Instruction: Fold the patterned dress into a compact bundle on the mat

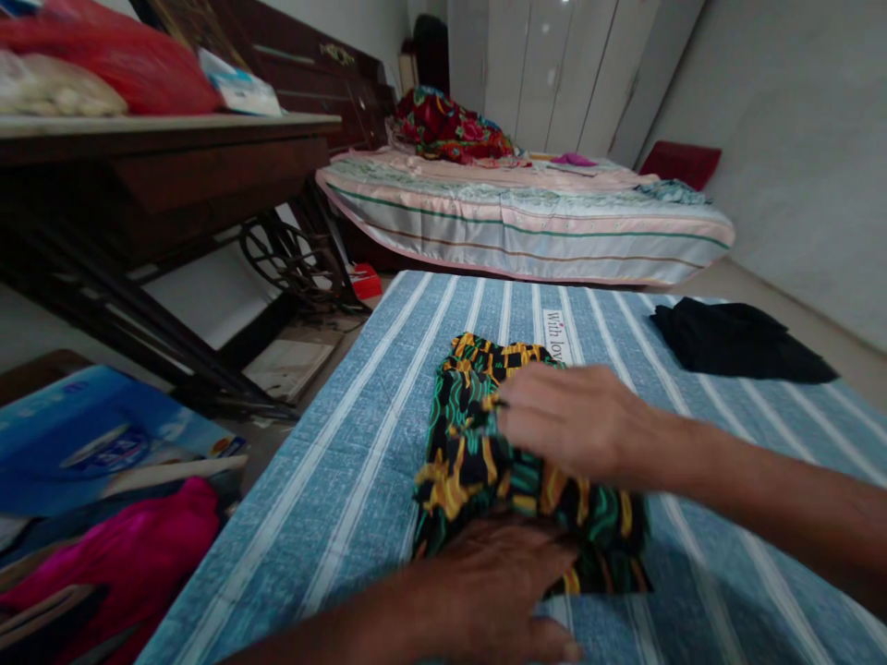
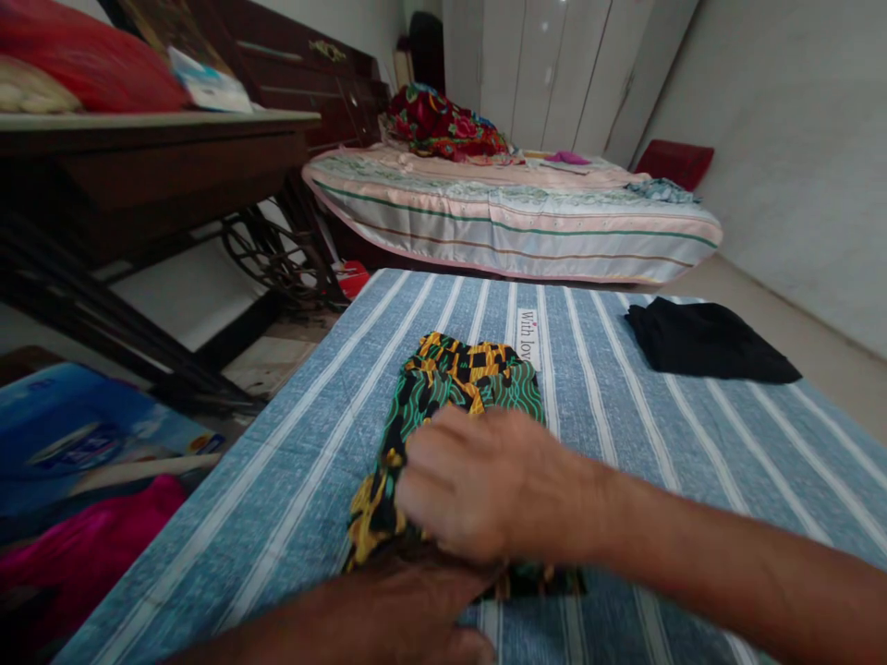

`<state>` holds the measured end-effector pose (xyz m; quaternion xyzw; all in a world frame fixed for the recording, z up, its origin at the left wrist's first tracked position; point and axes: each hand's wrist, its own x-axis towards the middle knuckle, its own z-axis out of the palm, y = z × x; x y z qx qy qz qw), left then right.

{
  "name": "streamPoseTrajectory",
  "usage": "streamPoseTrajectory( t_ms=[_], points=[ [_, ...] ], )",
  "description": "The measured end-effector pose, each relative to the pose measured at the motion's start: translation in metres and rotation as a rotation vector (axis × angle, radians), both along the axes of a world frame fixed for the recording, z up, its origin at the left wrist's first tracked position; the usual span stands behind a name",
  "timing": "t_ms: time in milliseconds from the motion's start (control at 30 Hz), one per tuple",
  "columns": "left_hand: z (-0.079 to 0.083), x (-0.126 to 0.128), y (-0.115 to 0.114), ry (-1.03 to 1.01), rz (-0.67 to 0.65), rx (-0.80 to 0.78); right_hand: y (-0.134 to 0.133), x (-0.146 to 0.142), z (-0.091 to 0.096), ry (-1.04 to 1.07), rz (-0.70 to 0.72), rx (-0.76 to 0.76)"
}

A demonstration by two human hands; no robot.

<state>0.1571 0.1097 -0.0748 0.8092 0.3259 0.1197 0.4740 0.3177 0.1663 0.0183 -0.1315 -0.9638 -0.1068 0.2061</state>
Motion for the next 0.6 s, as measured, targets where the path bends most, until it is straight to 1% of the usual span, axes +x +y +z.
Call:
streamPoseTrajectory(
  t_ms=[33, 67, 100, 133, 200, 233, 267, 300, 333, 367, 433, 500, 600],
  points=[
    [0.006, 0.002, 0.009, -0.011, -0.067, 0.004, 0.025, 0.001, 0.003, -0.015, -0.052, 0.043],
    [0.011, 0.003, 0.019, -0.027, -0.113, -0.024, 0.050, 0.001, 0.002, -0.062, -0.124, 0.055],
    [0.014, 0.003, 0.028, -0.043, -0.127, -0.083, 0.075, 0.000, -0.002, -0.119, -0.170, 0.050],
    [0.016, 0.003, 0.035, -0.056, -0.102, -0.165, 0.098, -0.001, -0.009, -0.157, -0.240, 0.041],
    [0.014, 0.003, 0.046, -0.086, 0.045, -0.353, 0.133, -0.005, -0.029, -0.211, -0.382, -0.007],
    [0.011, 0.002, 0.049, -0.101, 0.126, -0.426, 0.144, -0.006, -0.041, -0.252, -0.411, -0.035],
    [0.007, 0.002, 0.050, -0.121, 0.188, -0.469, 0.151, -0.008, -0.053, -0.280, -0.424, -0.054],
    [0.003, 0.003, 0.050, -0.146, 0.230, -0.476, 0.155, -0.010, -0.064, -0.292, -0.430, -0.065],
    [-0.001, 0.004, 0.048, -0.172, 0.254, -0.447, 0.156, -0.011, -0.073, -0.291, -0.433, -0.071],
    [-0.006, 0.006, 0.045, -0.192, 0.268, -0.385, 0.155, -0.012, -0.080, -0.279, -0.437, -0.074],
    [-0.013, 0.010, 0.039, -0.213, 0.286, -0.185, 0.152, -0.013, -0.087, -0.235, -0.463, -0.089],
    [-0.019, 0.013, 0.033, -0.207, 0.279, 0.070, 0.151, -0.013, -0.087, -0.166, -0.519, -0.135],
    [-0.025, 0.015, 0.025, -0.132, 0.229, 0.462, 0.157, -0.007, -0.080, -0.014, -0.668, -0.271]
  ],
)
